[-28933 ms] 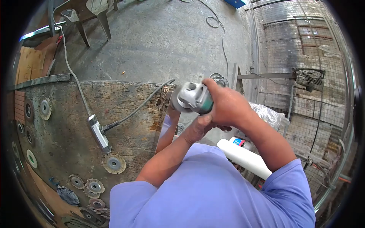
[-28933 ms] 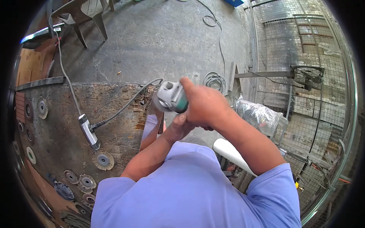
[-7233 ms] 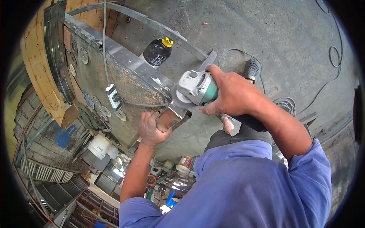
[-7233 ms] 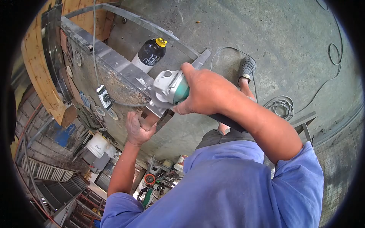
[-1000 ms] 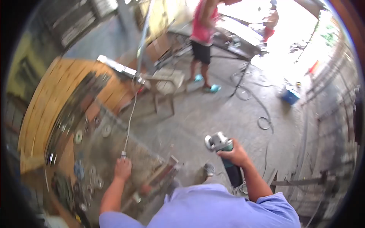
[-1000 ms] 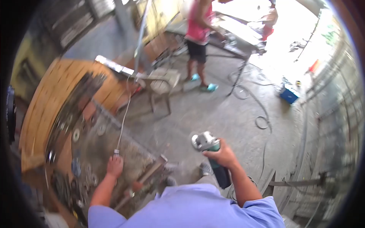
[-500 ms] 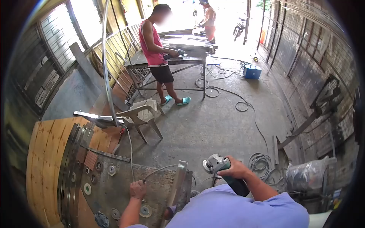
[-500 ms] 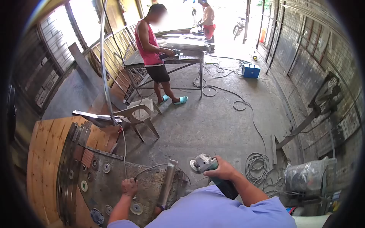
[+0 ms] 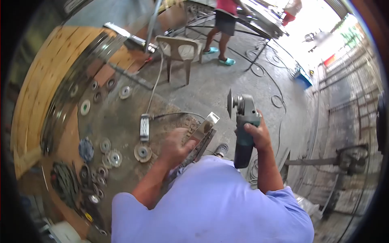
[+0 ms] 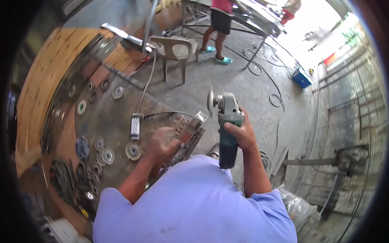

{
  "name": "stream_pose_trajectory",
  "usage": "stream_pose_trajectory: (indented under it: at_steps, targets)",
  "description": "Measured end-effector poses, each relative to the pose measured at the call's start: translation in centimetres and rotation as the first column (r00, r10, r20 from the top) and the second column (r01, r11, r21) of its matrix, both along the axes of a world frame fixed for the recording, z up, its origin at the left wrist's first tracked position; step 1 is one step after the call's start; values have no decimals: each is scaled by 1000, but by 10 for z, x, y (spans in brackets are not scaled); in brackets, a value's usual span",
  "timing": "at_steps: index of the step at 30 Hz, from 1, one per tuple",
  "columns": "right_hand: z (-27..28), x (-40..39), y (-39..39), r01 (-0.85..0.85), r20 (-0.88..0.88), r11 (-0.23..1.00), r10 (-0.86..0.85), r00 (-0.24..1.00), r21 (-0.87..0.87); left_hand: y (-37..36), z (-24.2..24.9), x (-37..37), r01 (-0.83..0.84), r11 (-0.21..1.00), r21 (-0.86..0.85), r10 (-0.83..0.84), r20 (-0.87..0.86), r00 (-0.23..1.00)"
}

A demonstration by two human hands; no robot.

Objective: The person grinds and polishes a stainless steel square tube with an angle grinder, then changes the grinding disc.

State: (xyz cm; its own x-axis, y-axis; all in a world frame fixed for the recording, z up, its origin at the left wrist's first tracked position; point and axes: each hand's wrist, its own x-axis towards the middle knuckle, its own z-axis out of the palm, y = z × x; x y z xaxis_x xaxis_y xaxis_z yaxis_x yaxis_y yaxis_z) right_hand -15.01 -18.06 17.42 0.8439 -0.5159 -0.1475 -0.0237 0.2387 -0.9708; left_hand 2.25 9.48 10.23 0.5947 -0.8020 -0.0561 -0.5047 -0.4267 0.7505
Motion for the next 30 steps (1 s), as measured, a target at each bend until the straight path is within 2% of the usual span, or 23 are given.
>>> stream_pose_trajectory:
  at_steps: [1,3,4,5,7,8,9,10,12,13,14,15,16,18,20,22,24,26,28,30]
  targets:
    - [3,12,-1,-89,76,994,85,994,59,-15,25,-16,81,997,-20,-82,-372,925]
    - [-22,33,-6,-282,214,911,224,951,301,-47,-2,-46,194,935,-297,-331,-536,777]
    - [-30,45,-6,-376,292,833,272,917,406,-66,14,-53,184,896,-403,-434,-715,548]
    - [-25,59,1,-492,381,783,352,855,381,-80,18,-64,121,882,-455,-454,-753,475]
    - [2,69,8,-453,148,884,436,888,114,-92,18,-77,-20,905,-426,-327,-722,610]
    - [13,79,11,-449,32,893,450,892,-44,-99,17,-78,-96,903,-419,-252,-698,670]
    - [14,80,25,-277,33,888,310,950,-366,-108,15,-76,-153,904,-399,-223,-746,627]
    - [23,84,34,-279,-166,831,226,960,-481,-115,16,-75,-207,905,-372,-196,-795,573]
    - [45,92,51,-329,-476,654,-53,878,-681,-115,16,-72,-175,937,-301,-99,-712,695]
    - [37,102,37,-384,-476,669,51,878,-636,-111,28,-69,-110,966,-234,-35,-538,842]
    - [26,112,26,-390,-443,568,50,895,-725,-109,36,-61,-68,987,-146,17,-326,945]
    - [12,120,17,-385,-406,455,55,912,-803,-116,11,-53,51,991,-127,-66,-117,991]
    - [2,129,8,-365,-364,336,67,929,-868,-110,-6,-53,38,981,-188,-44,-28,999]
    - [-14,152,-10,-427,-413,225,109,904,-876,-78,-30,-56,34,957,-287,14,166,986]
    - [-12,180,-7,-482,-467,107,142,873,-869,-21,-26,-53,-69,992,-107,75,44,996]
    - [-6,205,3,-547,-543,-16,146,827,-837,48,-23,-62,-230,973,18,227,95,969]
    - [-9,236,21,-590,-610,-154,181,771,-792,109,-88,-85,-383,917,111,361,174,916]
    - [-28,267,44,-579,-609,-190,272,745,-793,163,-91,-112,-481,856,192,430,256,866]
    - [-44,303,81,-661,-701,-236,291,651,-712,195,-66,-124,-474,752,458,394,264,880]
    - [-65,334,122,-652,-708,-285,376,598,-702,218,-79,-132,-535,677,505,432,316,845]
